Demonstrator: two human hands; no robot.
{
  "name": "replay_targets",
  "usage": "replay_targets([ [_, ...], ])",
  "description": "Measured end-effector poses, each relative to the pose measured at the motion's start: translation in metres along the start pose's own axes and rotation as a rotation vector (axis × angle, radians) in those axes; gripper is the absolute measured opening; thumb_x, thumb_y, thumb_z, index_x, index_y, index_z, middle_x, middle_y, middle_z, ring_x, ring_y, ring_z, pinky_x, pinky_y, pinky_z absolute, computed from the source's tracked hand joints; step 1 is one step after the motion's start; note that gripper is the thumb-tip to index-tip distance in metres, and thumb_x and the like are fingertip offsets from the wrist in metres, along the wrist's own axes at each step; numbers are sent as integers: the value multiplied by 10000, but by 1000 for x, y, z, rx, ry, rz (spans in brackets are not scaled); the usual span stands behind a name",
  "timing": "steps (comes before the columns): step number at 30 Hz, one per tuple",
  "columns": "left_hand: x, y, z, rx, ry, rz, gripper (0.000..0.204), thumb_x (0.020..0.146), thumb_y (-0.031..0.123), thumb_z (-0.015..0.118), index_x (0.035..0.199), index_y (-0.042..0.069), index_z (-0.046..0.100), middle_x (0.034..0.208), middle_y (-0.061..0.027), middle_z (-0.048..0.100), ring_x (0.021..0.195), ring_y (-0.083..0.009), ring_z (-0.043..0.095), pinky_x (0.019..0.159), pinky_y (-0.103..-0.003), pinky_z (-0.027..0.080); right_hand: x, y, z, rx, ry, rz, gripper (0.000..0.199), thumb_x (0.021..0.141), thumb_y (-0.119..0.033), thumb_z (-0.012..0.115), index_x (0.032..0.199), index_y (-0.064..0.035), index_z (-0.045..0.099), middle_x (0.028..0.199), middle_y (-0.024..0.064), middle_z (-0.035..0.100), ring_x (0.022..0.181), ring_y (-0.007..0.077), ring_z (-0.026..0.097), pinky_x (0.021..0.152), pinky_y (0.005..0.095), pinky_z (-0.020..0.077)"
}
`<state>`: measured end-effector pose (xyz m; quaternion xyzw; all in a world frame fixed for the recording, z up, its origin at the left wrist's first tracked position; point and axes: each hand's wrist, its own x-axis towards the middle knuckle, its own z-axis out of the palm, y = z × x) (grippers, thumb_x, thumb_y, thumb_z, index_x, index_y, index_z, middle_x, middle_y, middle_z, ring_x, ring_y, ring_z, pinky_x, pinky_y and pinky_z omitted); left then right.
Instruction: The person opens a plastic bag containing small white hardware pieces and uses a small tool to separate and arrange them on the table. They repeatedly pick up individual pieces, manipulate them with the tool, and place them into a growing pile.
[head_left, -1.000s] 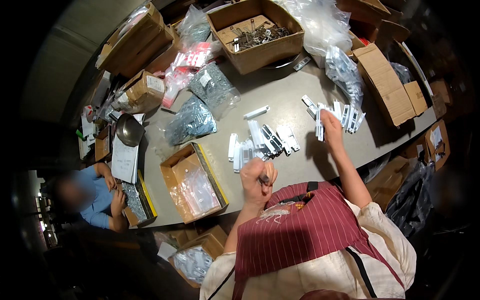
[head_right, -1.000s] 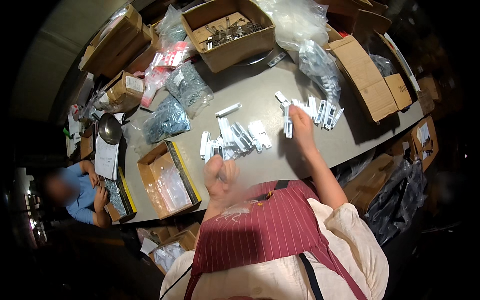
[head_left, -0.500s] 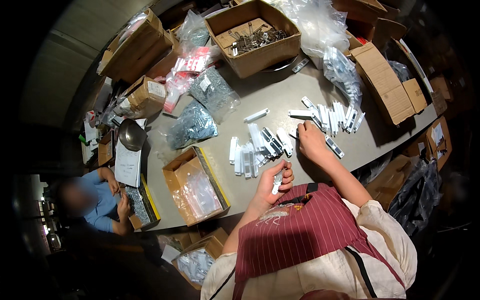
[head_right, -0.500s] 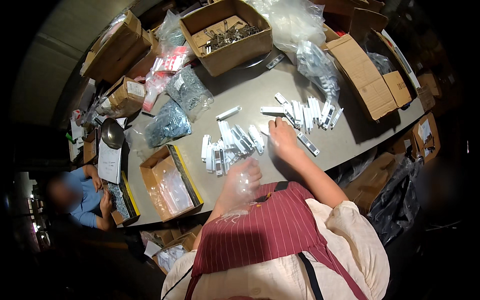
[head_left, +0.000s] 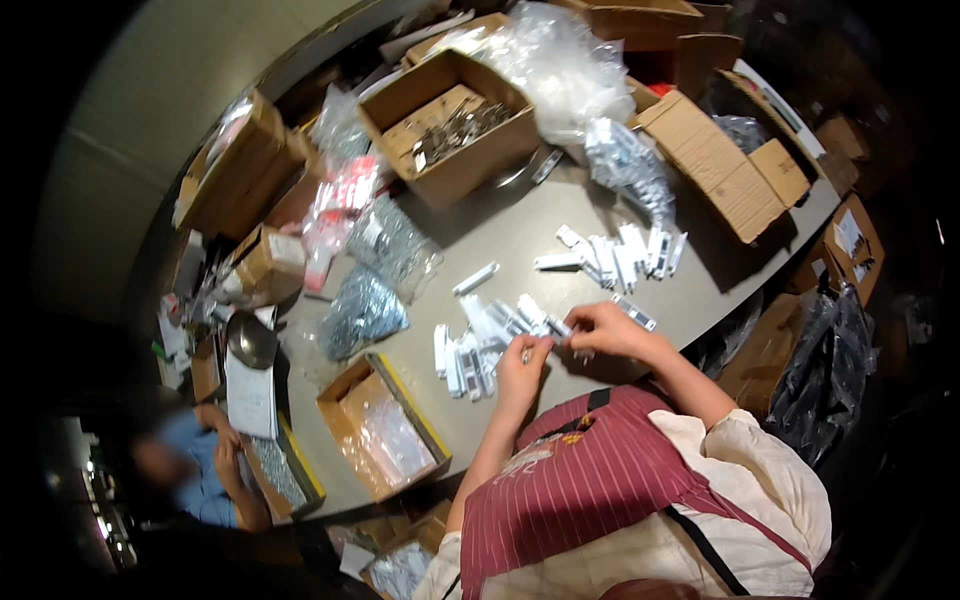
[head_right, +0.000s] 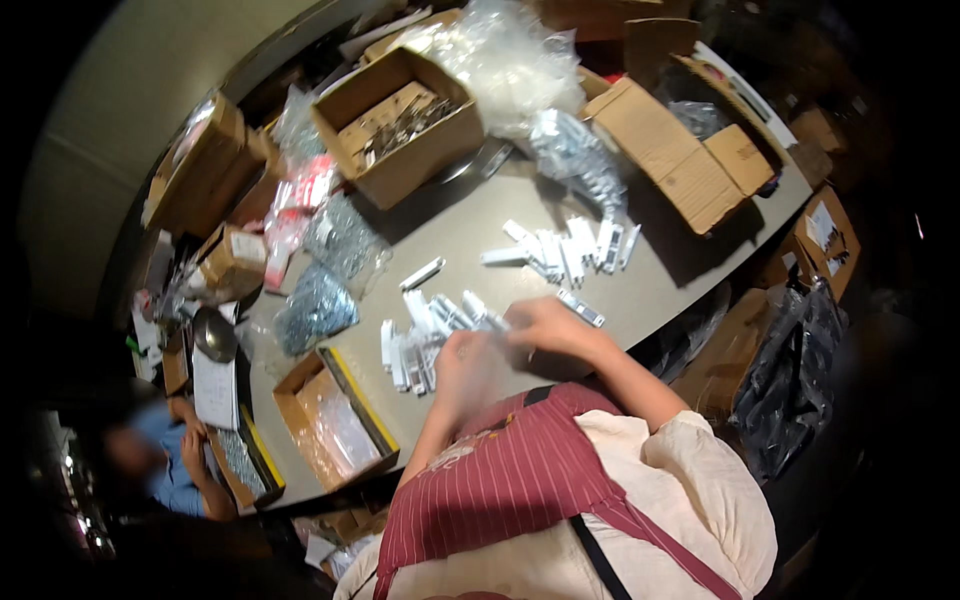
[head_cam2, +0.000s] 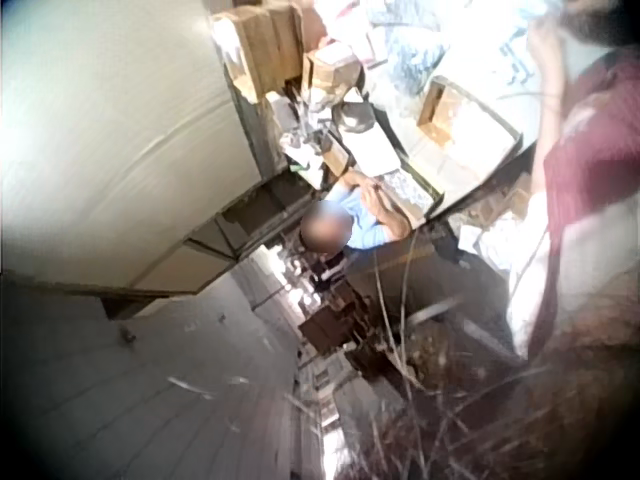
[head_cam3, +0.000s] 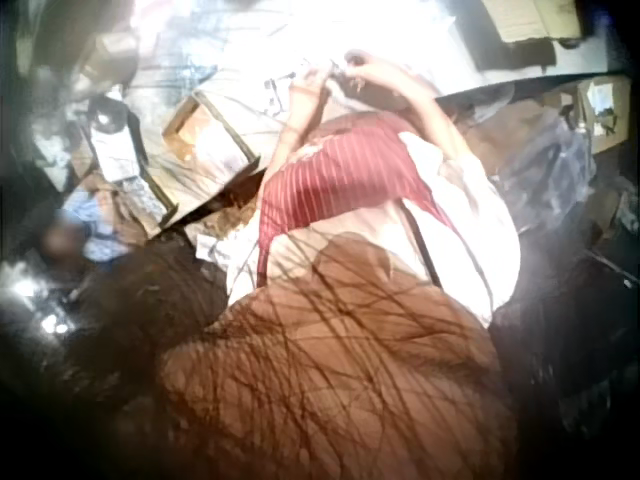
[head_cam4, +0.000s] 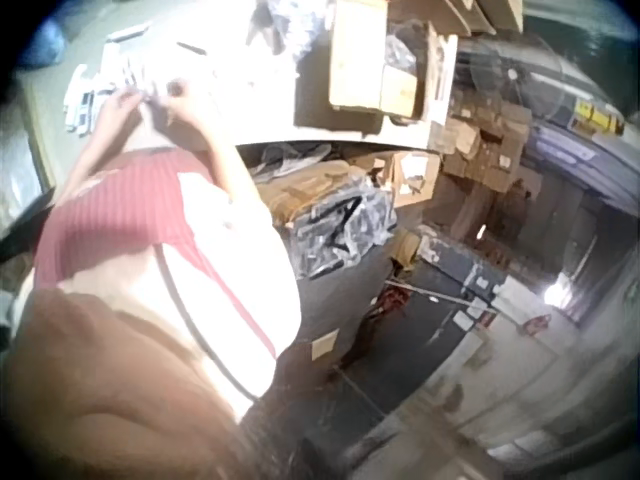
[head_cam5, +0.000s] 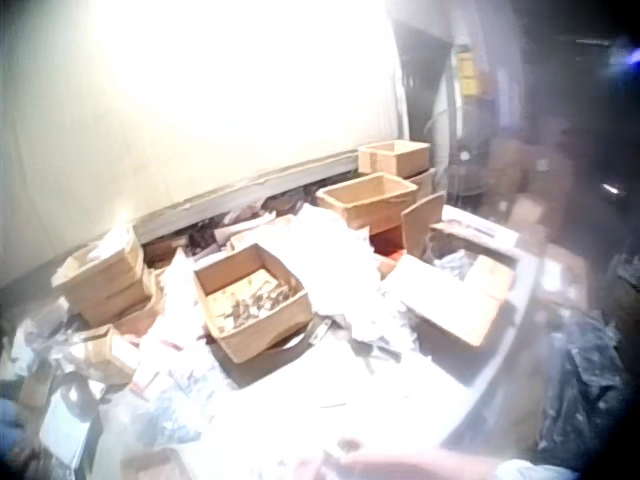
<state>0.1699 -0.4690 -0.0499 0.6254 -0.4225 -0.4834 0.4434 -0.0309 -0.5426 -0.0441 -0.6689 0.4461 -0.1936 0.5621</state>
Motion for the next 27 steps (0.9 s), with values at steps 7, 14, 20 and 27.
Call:
replay_targets([
  [7,-2,10,-11,-76,-275,108,128,897,124,698,956,34,630,737,18,583,608,-64,489,534,-237,367,-18,-8,5,456,-408,55,347,829,-207,785,1079,13,687,765,8,633,594,75,520,495,260,409],
  [14,5,3,5,-254,-29,387,97,861,50,679,942,38,626,677,31,503,492,-46,398,448,-207,261,1,25,45,833,-102,-148,463,845,-172,744,1278,-78,608,674,-49,565,441,16,422,377,200,284],
  [20,-11,42,-23,-877,-269,-154,136,936,176,596,898,47,617,770,-20,565,535,-101,444,486,-238,337,-27,-55,2,721,-11,177,274,869,-202,662,1128,-117,682,694,-77,558,527,6,514,419,183,389],
  [27,-19,36,-16,-951,-555,-481,246,996,255,511,996,36,622,900,-62,616,733,-147,551,646,-305,453,-25,-53,7,866,92,-19,295,1022,-304,554,1143,-38,586,933,69,639,807,167,653,640,311,551],
])
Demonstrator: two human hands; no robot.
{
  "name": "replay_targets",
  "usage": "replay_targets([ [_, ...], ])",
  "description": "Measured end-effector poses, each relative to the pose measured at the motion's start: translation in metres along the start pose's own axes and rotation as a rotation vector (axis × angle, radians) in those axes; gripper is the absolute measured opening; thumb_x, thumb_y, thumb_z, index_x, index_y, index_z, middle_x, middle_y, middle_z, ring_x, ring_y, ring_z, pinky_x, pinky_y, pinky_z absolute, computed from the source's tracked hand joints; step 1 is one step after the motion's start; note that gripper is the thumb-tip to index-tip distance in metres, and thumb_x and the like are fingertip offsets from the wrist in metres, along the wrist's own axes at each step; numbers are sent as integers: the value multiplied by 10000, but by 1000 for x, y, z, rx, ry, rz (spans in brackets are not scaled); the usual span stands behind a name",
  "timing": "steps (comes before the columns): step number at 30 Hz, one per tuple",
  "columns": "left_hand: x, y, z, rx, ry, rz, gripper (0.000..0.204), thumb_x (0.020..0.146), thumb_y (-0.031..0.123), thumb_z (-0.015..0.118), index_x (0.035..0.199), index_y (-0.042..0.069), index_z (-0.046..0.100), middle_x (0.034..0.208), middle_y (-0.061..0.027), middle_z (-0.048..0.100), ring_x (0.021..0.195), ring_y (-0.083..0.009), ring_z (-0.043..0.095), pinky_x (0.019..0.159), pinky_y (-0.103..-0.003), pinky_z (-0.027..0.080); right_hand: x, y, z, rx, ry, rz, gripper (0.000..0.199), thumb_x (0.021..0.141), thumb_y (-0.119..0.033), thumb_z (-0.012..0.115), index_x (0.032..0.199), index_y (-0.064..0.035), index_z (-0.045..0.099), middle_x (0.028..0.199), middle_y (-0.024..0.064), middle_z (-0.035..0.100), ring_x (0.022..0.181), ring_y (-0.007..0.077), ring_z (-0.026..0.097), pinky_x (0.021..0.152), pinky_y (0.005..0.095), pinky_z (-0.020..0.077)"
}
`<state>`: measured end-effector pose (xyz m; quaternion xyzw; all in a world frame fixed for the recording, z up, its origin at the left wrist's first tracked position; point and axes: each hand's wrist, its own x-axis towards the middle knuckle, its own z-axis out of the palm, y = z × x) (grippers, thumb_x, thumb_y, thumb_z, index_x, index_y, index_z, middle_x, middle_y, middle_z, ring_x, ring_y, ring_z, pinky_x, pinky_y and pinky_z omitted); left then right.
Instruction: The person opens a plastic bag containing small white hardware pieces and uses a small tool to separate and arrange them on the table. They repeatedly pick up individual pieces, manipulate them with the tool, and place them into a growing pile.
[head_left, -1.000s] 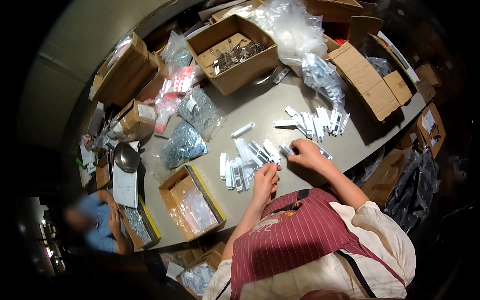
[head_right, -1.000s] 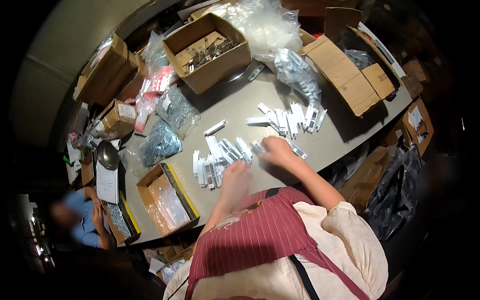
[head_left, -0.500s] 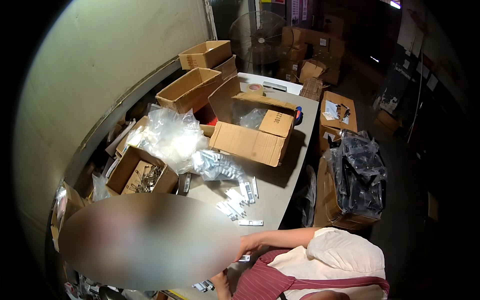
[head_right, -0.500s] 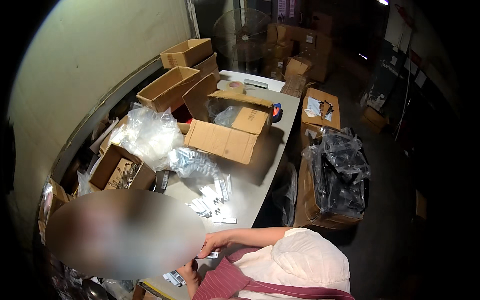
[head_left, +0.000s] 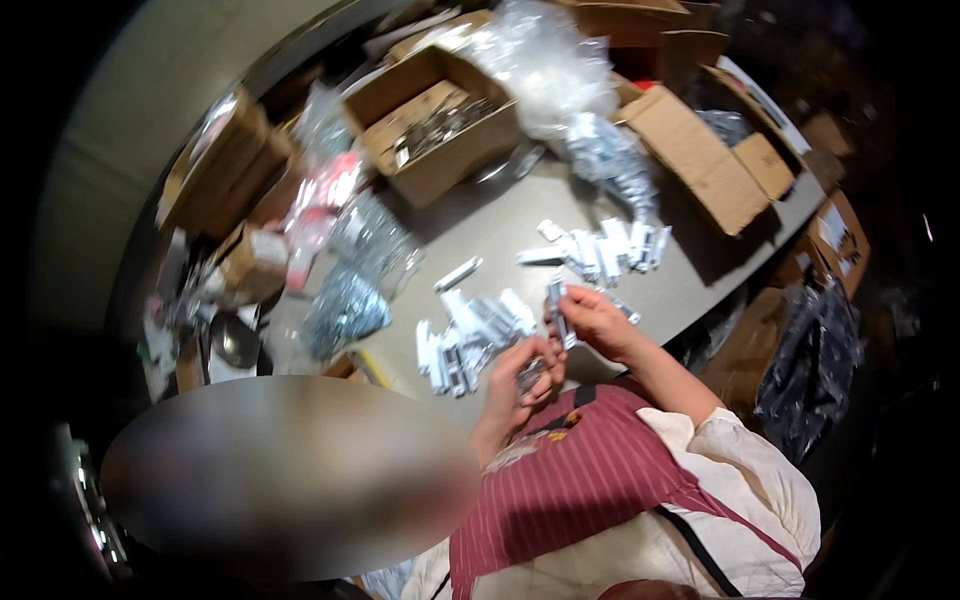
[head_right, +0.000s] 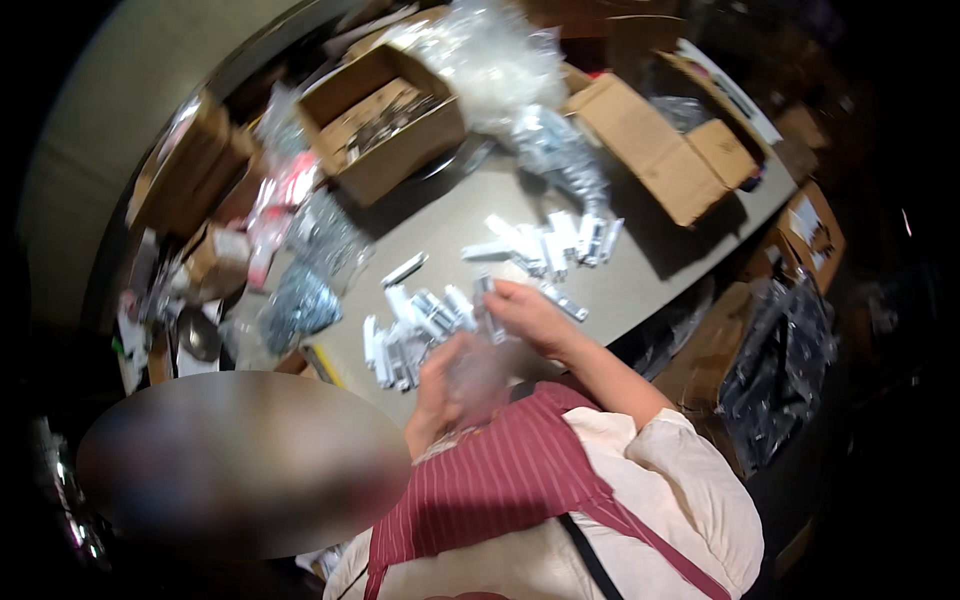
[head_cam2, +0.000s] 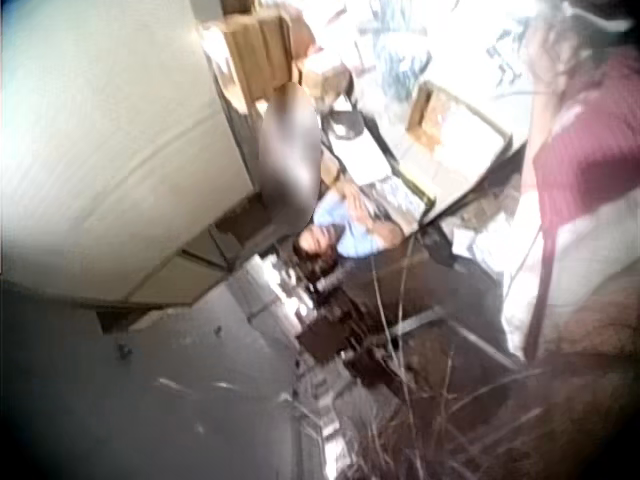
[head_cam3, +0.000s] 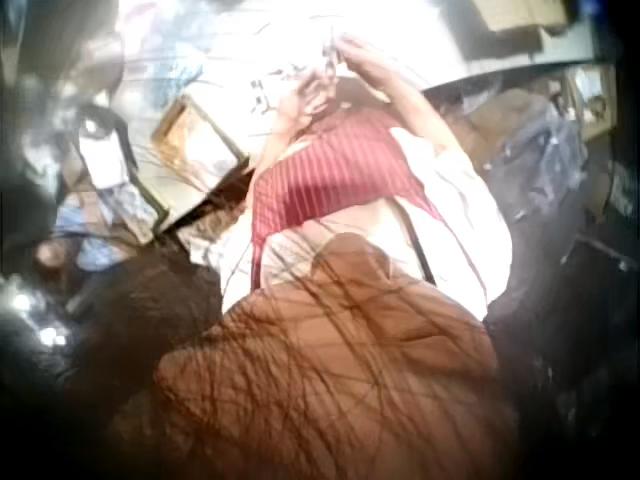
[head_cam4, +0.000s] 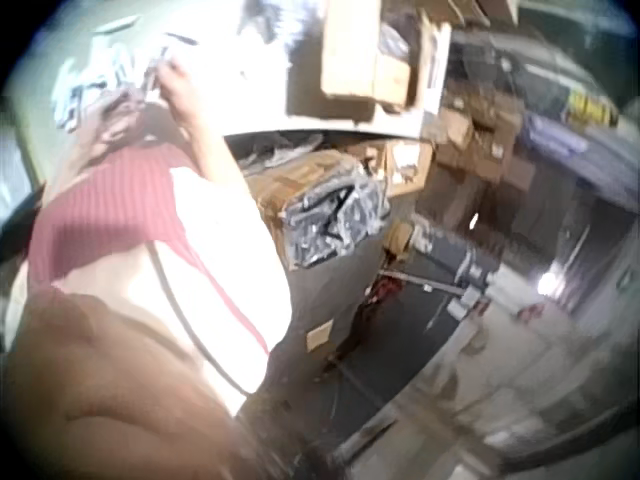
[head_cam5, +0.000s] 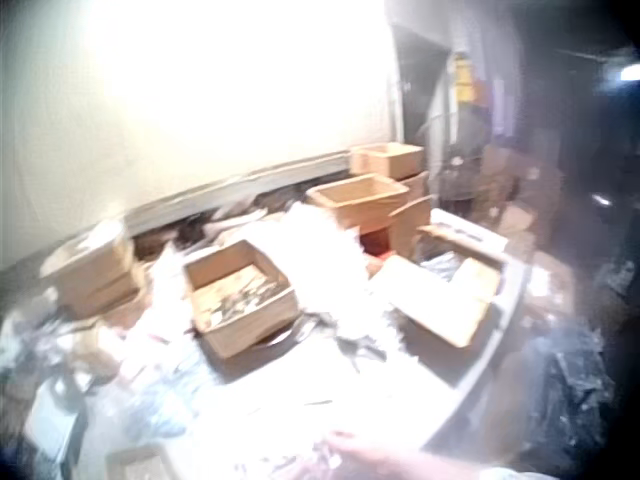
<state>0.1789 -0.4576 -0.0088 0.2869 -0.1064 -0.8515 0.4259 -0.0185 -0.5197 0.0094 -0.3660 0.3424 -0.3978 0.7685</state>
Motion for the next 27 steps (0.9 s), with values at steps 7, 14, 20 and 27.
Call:
replay_targets([
  [7,24,-45,-27,655,139,367,385,1040,363,516,875,25,600,635,-4,528,473,-26,372,414,-191,246,5,4,8,115,-97,169,292,988,-292,623,1051,-11,665,864,6,647,794,92,593,777,234,446],
  [14,14,-36,-5,420,218,258,349,988,288,635,753,29,634,600,32,526,474,-20,377,439,-209,250,1,8,11,-163,-49,121,245,987,-247,623,909,-20,668,800,-37,550,774,59,494,739,238,397],
  [20,6,-32,-5,360,144,247,310,978,231,618,758,15,646,622,18,540,493,-30,393,451,-218,275,3,11,6,-231,-114,46,249,972,-255,637,959,-10,685,872,16,651,790,81,583,709,243,462],
  [27,2,-29,1,244,106,208,323,1003,283,608,787,43,610,651,39,521,501,-17,383,453,-200,247,1,0,19,-61,-92,163,302,965,-266,640,1078,10,688,954,38,673,862,106,620,779,256,490],
])
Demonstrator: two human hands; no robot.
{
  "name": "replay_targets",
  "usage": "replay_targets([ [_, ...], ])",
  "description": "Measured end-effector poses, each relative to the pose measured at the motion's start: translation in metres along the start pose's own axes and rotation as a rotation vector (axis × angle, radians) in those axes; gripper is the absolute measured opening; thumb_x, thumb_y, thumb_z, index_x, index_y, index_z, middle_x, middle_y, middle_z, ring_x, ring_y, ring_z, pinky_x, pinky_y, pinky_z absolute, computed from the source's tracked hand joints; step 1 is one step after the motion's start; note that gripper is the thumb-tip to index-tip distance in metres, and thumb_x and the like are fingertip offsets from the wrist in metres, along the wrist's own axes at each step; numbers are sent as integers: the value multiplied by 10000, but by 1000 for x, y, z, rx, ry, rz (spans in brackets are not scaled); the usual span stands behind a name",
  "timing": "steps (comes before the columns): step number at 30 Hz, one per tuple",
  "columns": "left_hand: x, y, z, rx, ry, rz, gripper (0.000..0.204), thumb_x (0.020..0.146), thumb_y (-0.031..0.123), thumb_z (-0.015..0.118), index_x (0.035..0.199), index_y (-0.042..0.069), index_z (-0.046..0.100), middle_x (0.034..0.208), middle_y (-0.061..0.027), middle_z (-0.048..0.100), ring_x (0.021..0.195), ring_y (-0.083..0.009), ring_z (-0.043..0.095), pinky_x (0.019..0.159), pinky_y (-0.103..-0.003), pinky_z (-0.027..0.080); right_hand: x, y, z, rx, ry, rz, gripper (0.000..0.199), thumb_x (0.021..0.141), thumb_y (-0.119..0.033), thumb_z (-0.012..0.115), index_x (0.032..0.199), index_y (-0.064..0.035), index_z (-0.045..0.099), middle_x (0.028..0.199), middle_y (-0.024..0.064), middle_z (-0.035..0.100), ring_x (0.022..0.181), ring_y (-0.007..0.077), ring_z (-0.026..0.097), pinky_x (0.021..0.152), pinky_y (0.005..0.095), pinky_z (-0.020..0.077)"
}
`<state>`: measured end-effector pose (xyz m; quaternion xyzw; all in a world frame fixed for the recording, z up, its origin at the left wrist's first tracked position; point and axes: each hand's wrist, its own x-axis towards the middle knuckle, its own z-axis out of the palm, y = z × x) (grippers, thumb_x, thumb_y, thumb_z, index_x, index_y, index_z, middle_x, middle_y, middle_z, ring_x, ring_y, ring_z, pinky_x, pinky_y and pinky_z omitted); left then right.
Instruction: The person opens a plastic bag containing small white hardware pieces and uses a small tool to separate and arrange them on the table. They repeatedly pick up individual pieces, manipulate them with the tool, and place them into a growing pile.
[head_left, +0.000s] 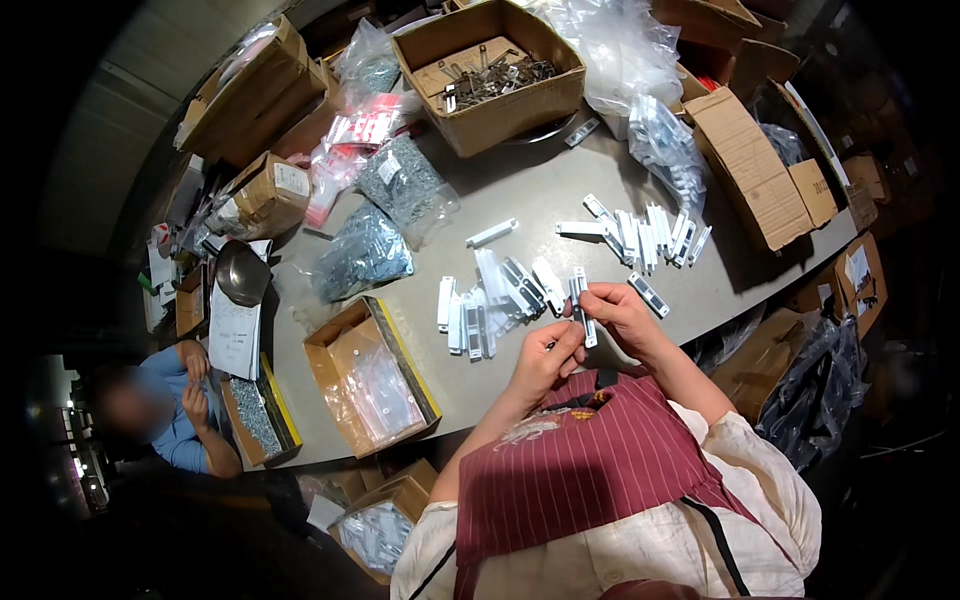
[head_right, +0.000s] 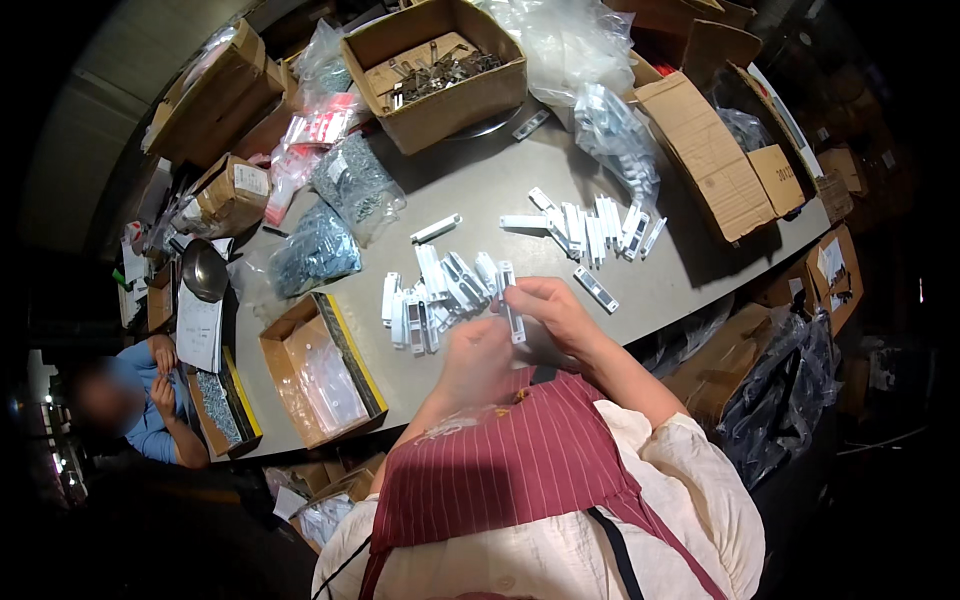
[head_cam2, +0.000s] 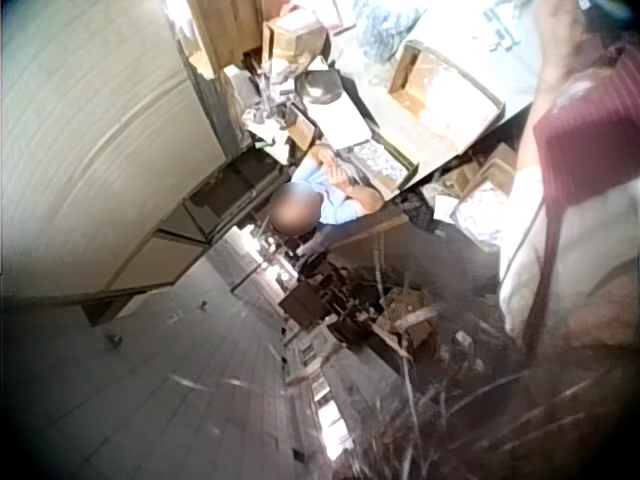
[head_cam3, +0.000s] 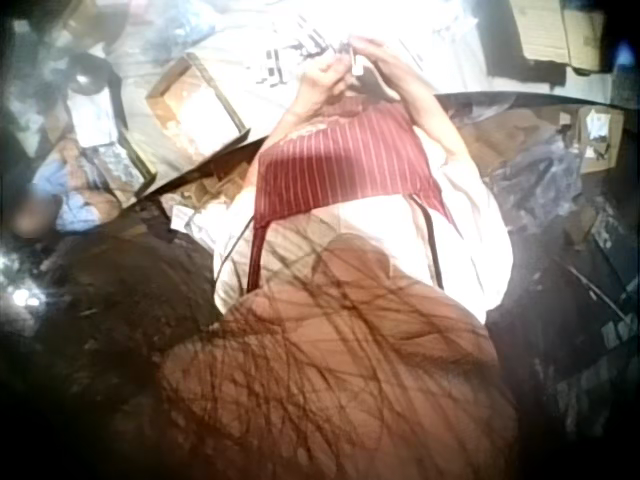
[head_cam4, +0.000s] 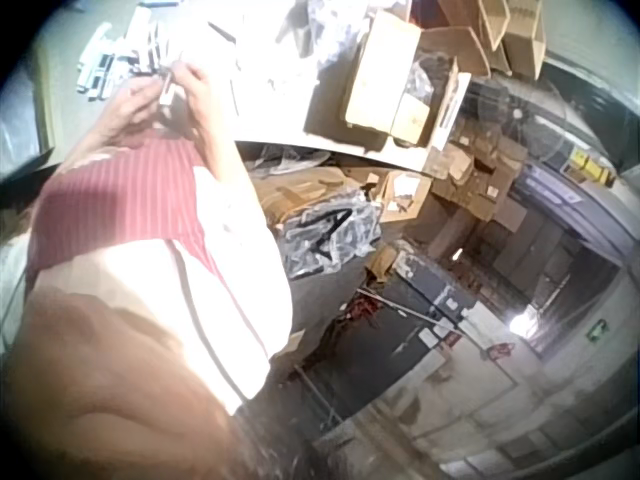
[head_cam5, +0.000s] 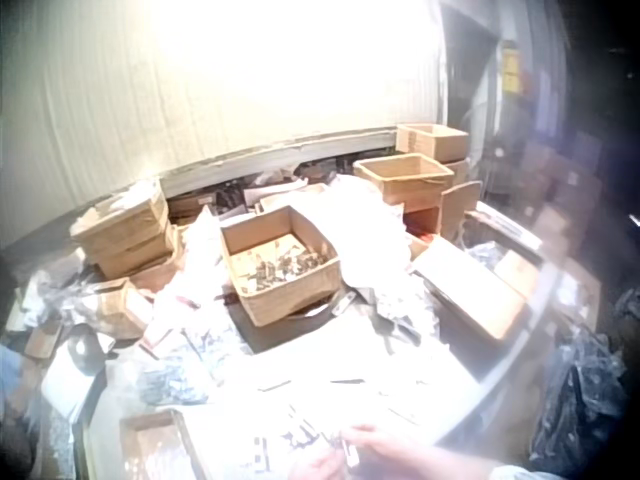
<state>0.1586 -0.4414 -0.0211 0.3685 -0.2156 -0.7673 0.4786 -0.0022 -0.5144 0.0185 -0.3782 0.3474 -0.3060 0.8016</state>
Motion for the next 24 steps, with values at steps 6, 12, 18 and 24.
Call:
replay_targets([
  [6,3,-8,-5,56,24,8,308,991,284,630,783,61,584,637,48,488,505,-26,379,462,-206,244,6,7,0,-172,-34,-67,338,979,-282,608,1123,17,675,1015,65,672,914,125,619,827,267,485],
  [12,1,-4,-6,122,35,62,300,971,266,658,768,61,575,627,32,496,508,-30,377,464,-215,253,2,12,-1,187,-95,151,358,1000,-306,600,1126,25,646,971,63,671,877,129,634,806,282,507],
  [18,7,-2,-4,46,104,106,342,1001,304,606,776,47,597,634,19,510,511,-32,382,467,-216,261,5,18,10,-197,35,-119,339,1012,-311,564,1096,5,652,934,32,645,831,89,597,741,250,474],
  [24,0,0,-6,109,85,214,339,1012,289,582,807,22,627,632,14,533,504,-33,395,461,-208,268,4,20,19,-29,-82,-57,292,1029,-306,516,1003,-31,613,931,1,583,852,62,534,733,231,438],
])
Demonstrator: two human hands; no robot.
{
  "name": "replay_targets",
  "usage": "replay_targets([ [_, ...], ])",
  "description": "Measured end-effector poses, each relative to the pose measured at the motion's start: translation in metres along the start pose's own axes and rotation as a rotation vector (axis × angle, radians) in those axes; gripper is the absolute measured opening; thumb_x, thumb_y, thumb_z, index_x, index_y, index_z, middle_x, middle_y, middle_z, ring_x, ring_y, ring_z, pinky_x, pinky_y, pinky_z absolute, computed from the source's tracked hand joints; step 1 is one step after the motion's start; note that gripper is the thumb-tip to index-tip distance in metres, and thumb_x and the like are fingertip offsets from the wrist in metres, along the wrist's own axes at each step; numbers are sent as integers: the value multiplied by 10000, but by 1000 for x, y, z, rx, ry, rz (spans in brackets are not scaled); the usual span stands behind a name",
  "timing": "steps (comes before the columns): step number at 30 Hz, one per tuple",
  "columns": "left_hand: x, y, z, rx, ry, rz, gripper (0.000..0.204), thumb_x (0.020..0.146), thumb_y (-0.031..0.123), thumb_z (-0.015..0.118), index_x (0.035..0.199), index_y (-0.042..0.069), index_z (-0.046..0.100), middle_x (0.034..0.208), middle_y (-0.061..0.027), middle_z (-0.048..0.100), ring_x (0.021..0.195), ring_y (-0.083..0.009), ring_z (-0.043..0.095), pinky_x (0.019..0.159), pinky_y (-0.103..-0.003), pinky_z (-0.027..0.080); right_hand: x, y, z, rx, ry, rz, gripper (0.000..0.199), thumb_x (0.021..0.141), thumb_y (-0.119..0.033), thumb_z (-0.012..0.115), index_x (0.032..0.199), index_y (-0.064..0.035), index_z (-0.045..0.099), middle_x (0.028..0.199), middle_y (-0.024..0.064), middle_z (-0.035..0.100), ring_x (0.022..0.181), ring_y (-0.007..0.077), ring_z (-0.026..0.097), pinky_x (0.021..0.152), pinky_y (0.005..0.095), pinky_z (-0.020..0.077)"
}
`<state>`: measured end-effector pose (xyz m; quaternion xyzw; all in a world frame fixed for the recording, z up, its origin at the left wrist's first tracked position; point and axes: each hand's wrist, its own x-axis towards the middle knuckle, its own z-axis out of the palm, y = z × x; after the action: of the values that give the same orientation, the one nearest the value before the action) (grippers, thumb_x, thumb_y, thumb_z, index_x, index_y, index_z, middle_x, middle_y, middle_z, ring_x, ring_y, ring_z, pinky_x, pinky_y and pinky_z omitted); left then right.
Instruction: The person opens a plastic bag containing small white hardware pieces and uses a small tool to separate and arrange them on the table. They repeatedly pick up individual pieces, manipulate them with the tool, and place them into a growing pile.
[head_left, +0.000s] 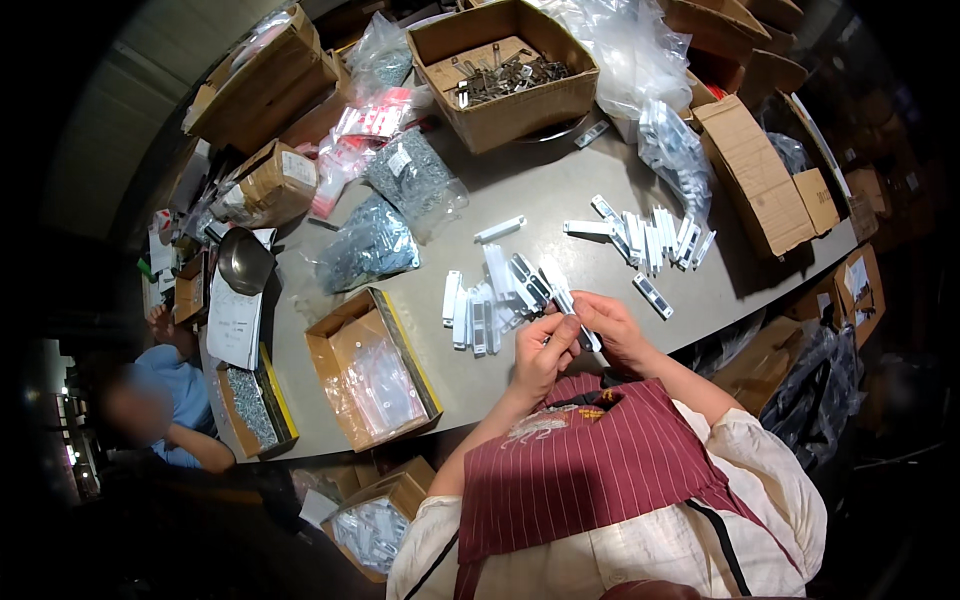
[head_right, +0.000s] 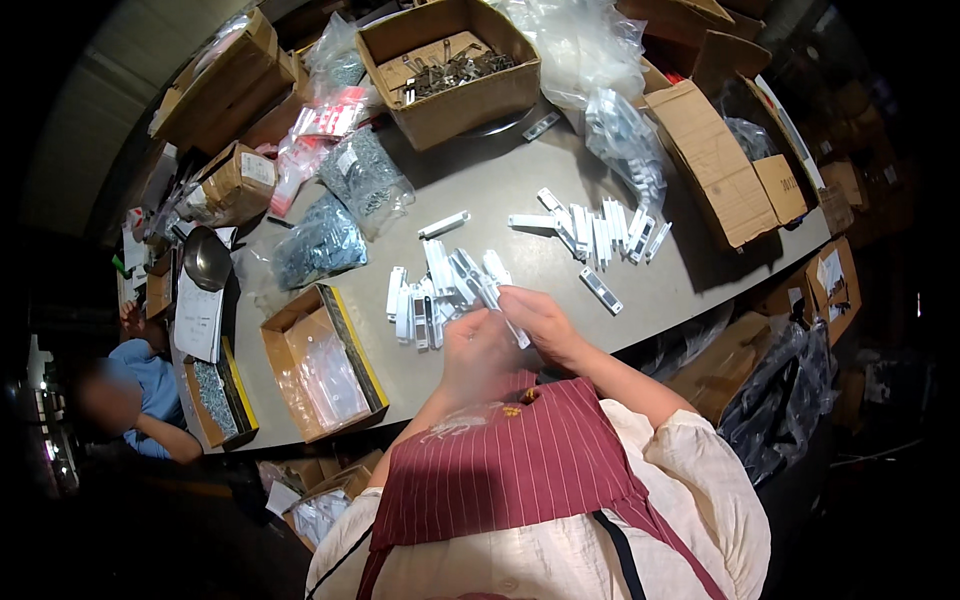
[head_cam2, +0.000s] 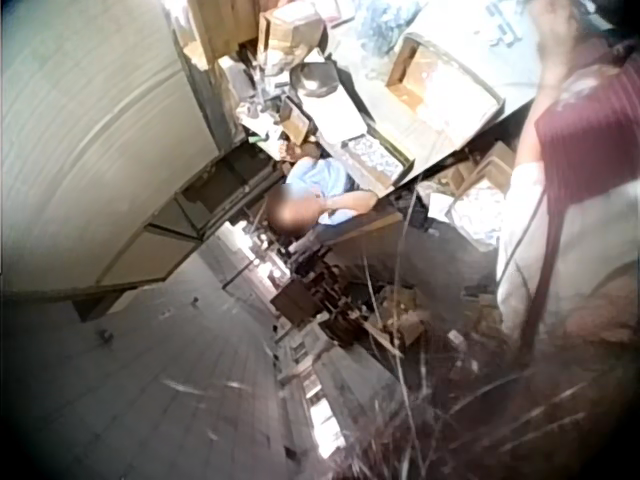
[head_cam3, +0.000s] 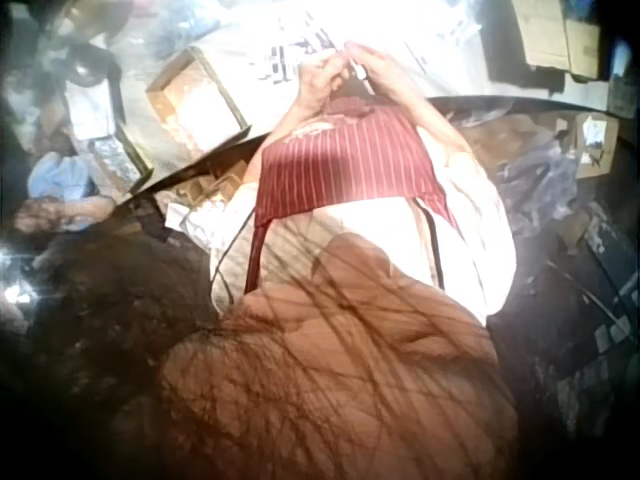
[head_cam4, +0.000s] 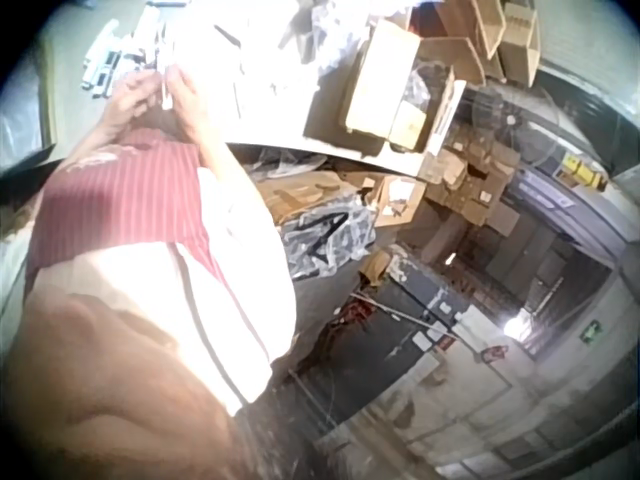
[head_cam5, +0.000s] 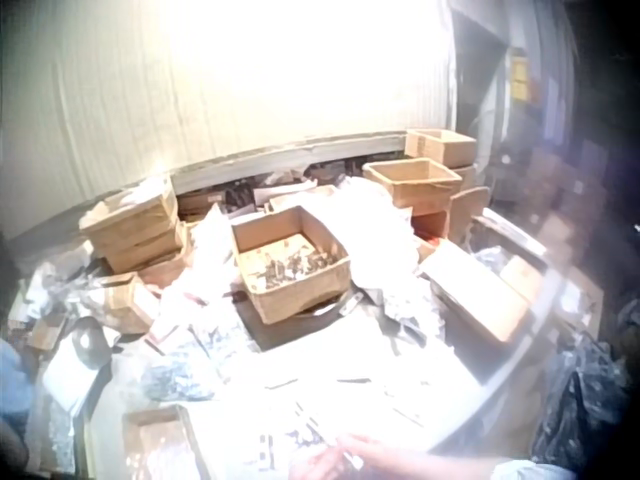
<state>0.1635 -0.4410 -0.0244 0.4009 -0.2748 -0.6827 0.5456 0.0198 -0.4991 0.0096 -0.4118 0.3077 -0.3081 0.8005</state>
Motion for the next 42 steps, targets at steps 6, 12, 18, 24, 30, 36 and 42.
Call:
replay_targets([
  [6,1,2,1,36,26,110,337,1009,287,580,809,24,642,614,20,531,496,-32,409,457,-204,277,-1,6,1,104,16,29,313,1023,-321,527,1048,-21,613,961,7,579,879,74,532,767,241,441],
  [12,10,-21,-8,52,38,95,390,1032,368,524,858,34,626,643,37,509,527,-30,395,481,-199,270,5,4,5,29,68,-95,380,1018,-294,560,1205,36,581,961,83,653,781,141,642,689,257,528],
  [18,-2,7,-1,-35,-5,56,373,1037,359,511,866,41,608,674,30,514,535,-31,391,486,-199,262,4,4,13,103,49,-137,363,1014,-256,568,1197,57,563,898,110,660,648,182,671,606,276,562],
  [24,-1,6,-1,-9,33,132,381,1032,329,525,802,33,595,641,29,507,519,-31,382,472,-212,246,10,13,15,111,133,-153,341,1008,-255,578,1184,38,574,833,83,640,582,139,610,539,247,503],
  [30,-6,21,0,614,248,499,368,1012,236,519,714,25,564,568,10,482,491,-52,375,463,-242,253,15,-2,-12,154,314,-5,235,998,-253,597,1062,-28,614,641,-33,502,445,36,379,410,187,283],
  [36,-14,49,-14,-102,178,356,294,936,215,474,702,37,487,554,-52,424,456,-120,372,450,-245,313,23,-23,-91,-987,851,-372,364,990,-274,589,1210,15,578,689,64,612,599,181,603,557,328,474],
  [42,4,28,-26,-641,36,-272,174,959,155,477,901,6,545,653,-44,486,473,-84,367,388,-207,275,50,10,-55,-1358,463,-340,503,916,-287,649,1308,-18,483,934,192,668,826,394,659,738,454,520],
])
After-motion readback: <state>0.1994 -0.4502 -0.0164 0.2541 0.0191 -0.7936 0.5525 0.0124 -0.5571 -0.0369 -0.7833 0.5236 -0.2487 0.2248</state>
